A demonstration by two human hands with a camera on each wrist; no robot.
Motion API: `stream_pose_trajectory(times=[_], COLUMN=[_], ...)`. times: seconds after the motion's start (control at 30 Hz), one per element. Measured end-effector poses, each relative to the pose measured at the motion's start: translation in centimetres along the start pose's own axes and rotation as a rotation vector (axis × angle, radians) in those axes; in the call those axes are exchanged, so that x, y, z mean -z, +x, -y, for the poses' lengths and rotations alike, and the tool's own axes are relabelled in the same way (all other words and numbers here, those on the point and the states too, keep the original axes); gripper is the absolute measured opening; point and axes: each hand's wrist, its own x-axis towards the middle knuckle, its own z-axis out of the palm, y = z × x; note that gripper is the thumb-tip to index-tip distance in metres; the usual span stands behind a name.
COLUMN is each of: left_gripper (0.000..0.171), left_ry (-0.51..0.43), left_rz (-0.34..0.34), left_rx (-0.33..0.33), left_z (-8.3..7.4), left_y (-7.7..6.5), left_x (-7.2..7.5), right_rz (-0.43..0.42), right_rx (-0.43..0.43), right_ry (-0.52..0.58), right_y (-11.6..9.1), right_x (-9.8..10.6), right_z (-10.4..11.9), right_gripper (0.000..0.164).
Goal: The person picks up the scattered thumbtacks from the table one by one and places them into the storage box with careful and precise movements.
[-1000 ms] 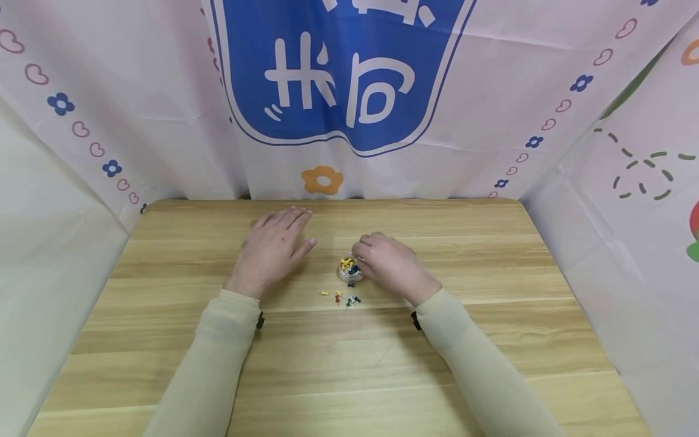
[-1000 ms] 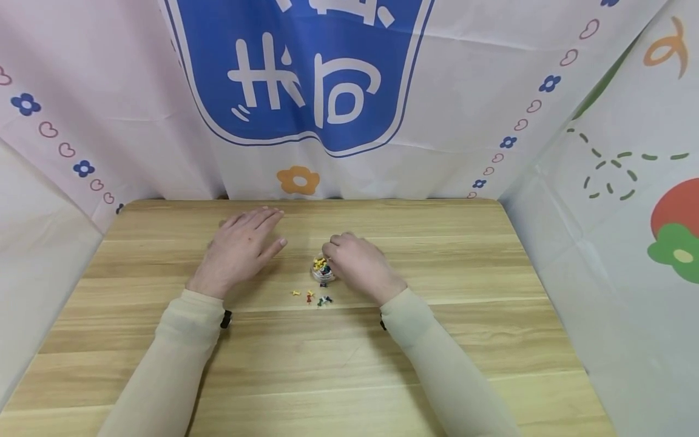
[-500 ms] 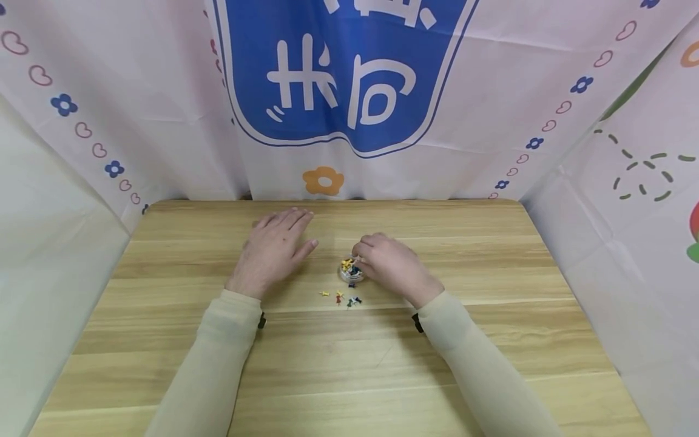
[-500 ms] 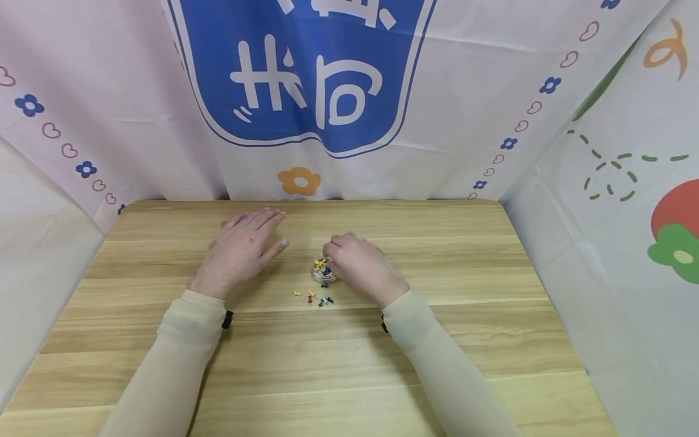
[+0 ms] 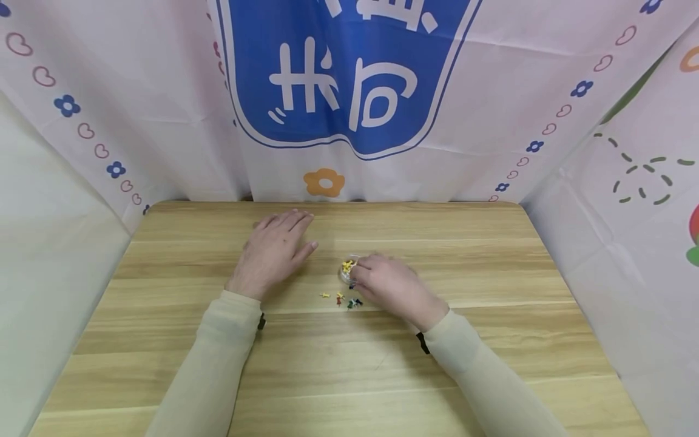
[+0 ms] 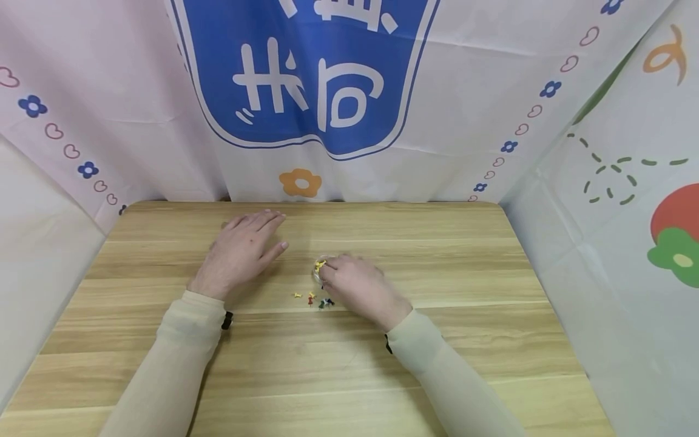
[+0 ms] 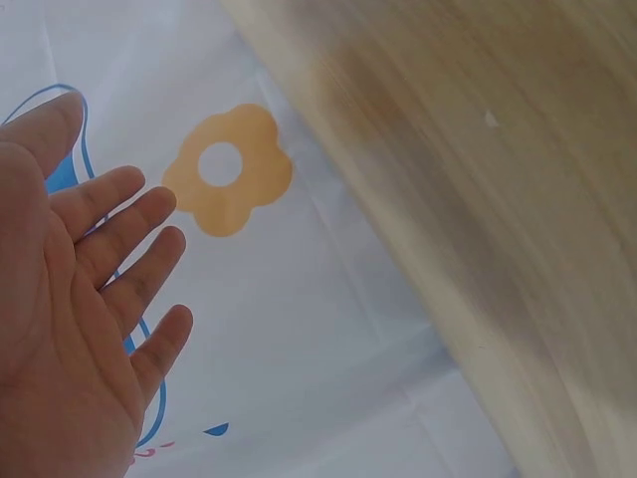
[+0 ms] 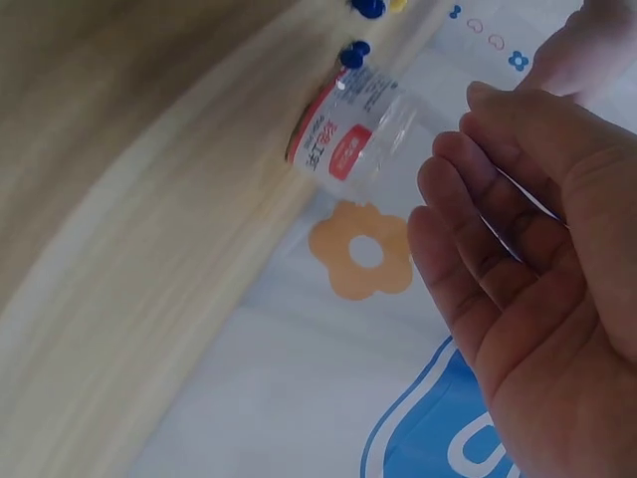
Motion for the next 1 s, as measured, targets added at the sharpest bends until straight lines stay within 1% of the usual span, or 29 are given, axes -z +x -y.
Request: stream_pose_trajectory(times=[0.1, 0.3, 0.43, 0.53, 0.63, 0.73, 0.9, 1.0], left_gripper=[0.069, 0.069, 0.069, 0.068, 0.067, 0.067, 0.067, 0.067], left_ry=[0.003, 0.010, 0.017, 0.019, 0.017, 0.016, 0.013, 0.015], left_rz=[-0.001, -0.005, -0.005, -0.007, -0.007, -0.010, -0.013, 0.000], left_rx=[-0.003, -0.005, -0.006, -0.006, -0.004, -0.004, -0.007, -0.003], left_z=[0.0, -0.1, -0.1, -0.1, 0.0, -0.1, -0.1, -0.1], left_y=[0.0, 0.0, 0.0, 0.0, 0.0, 0.0, 0.0, 0.0], left_x=[0.0, 0.1, 0.1, 0.1, 0.0, 0.0, 0.1, 0.2], right_rz=[0.017, 0.100, 0.132, 0.135, 0.128, 0.125, 0.134, 0.145], right_rx=[0.001, -0.026, -0.046, -0.050, -0.041, -0.040, -0.069, -0.084], right_ry=[-0.008, -0.001, -0.007, -0.005, -0.001, -0.011, -0.022, -0.016], right_y=[-0.5, -1.1, -1.3, -1.3, -1.3, -1.3, -1.4, -1.5], right_x=[-0.1, -0.5, -1.0, -1.4, -1.7, -2.1, -2.4, -2.4], right_z=[0.4, 1.1, 1.4, 1.5, 1.7, 1.8, 1.8, 1.8], right_gripper=[0.017, 0.021, 0.015, 0.008, 0.006, 0.005, 0.009, 0.011])
